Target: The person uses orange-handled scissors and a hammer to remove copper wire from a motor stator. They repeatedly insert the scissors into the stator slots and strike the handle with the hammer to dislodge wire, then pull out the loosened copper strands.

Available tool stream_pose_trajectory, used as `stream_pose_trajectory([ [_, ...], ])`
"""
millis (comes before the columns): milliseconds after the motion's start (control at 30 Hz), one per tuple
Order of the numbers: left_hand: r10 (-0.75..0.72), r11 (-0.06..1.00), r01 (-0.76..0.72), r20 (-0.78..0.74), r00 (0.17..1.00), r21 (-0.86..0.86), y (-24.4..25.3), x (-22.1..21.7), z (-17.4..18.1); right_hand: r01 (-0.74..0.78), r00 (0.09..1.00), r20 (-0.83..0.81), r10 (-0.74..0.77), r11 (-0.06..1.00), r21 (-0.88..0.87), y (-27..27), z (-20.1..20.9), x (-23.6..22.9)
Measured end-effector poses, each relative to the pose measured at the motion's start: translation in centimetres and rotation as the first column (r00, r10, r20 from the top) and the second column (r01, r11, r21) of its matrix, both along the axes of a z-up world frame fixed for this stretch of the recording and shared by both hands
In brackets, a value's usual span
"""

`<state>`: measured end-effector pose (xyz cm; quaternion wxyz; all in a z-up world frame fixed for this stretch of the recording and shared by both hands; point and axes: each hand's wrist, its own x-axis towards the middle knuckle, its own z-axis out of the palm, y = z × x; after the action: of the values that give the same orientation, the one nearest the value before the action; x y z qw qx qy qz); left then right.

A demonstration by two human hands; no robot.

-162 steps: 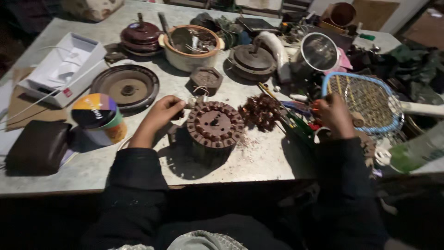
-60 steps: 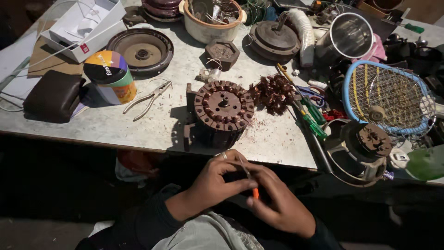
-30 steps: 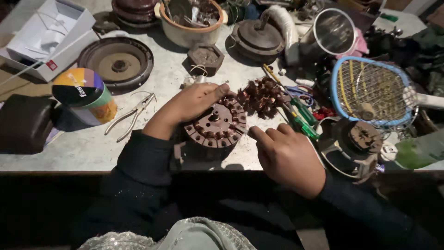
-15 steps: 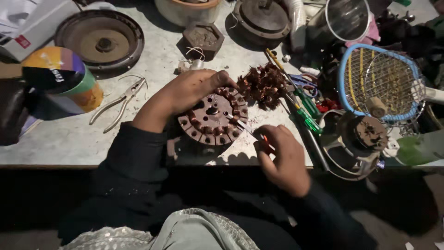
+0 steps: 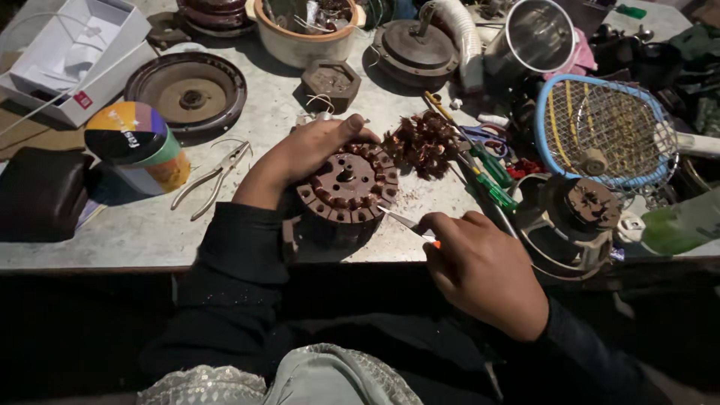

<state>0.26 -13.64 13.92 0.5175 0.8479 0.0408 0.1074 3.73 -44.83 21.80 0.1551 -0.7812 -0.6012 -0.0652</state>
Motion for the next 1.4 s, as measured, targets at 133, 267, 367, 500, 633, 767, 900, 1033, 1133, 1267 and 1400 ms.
stream_pose_trajectory([
  [133, -0.019, 0.999, 0.018, 0.052, 0.998, 0.033, 0.1, -0.2, -0.1, 0.018, 1.000, 0.011, -0.017, 0.998, -0.063, 0.3, 0.2, 0.2],
  [267, -0.002, 1.000, 0.002, -0.009, 1.000, -0.011, 0.0, -0.3, 0.0, -0.018, 1.000, 0.005, 0.018, 0.999, -0.042, 0.4, 0.5, 0.3],
  [367, 0.024, 1.000, -0.025, -0.029, 0.999, -0.016, -0.1, -0.3, 0.1, -0.031, 0.999, -0.036, 0.029, 0.999, -0.040, 0.3, 0.6, 0.4],
  [500, -0.020, 0.999, 0.020, -0.014, 1.000, -0.030, -0.1, -0.4, 0.2, -0.022, 0.997, -0.072, 0.016, 0.997, -0.074, 0.4, 0.6, 0.5],
  [633, -0.025, 1.000, 0.025, 0.009, 1.000, -0.009, -0.1, -0.4, 0.2, -0.011, 0.997, -0.077, 0.002, 0.993, -0.120, 1.2, 0.6, 0.7],
  [767, 0.045, 0.996, -0.038, -0.089, 0.995, 0.081, -0.1, -0.4, 0.0, -0.001, 0.999, -0.041, -0.004, 0.991, -0.130, 1.5, 0.4, 0.6],
  [900, 0.015, 0.990, -0.014, -0.007, 1.000, 0.138, -0.2, -0.7, -0.1, 0.017, 0.995, -0.095, -0.018, 1.000, -0.010, 2.0, -1.9, 0.2],
  [1033, 0.081, 0.989, -0.065, -0.117, 0.990, 0.133, -0.1, -0.4, -0.5, 0.158, 0.961, -0.264, -0.085, 0.950, 0.269, 2.7, -6.4, -0.7],
  [1133, 0.078, 0.991, -0.071, -0.060, 0.995, 0.113, 0.1, -0.5, -1.2, 0.275, 0.863, -0.505, -0.017, 0.854, 0.442, 3.0, -9.4, -1.0],
  [1267, 0.073, 0.995, -0.076, 0.051, 0.996, 0.065, -0.2, -0.5, -0.7, 0.186, 0.931, -0.365, -0.020, 0.886, 0.425, 2.7, -8.7, -0.5],
  [1400, 0.097, 0.993, -0.096, -0.012, 0.995, 0.063, -0.6, -0.6, -0.1, 0.177, 0.973, -0.177, -0.149, 0.972, 0.155, 0.9, -4.3, -0.6],
])
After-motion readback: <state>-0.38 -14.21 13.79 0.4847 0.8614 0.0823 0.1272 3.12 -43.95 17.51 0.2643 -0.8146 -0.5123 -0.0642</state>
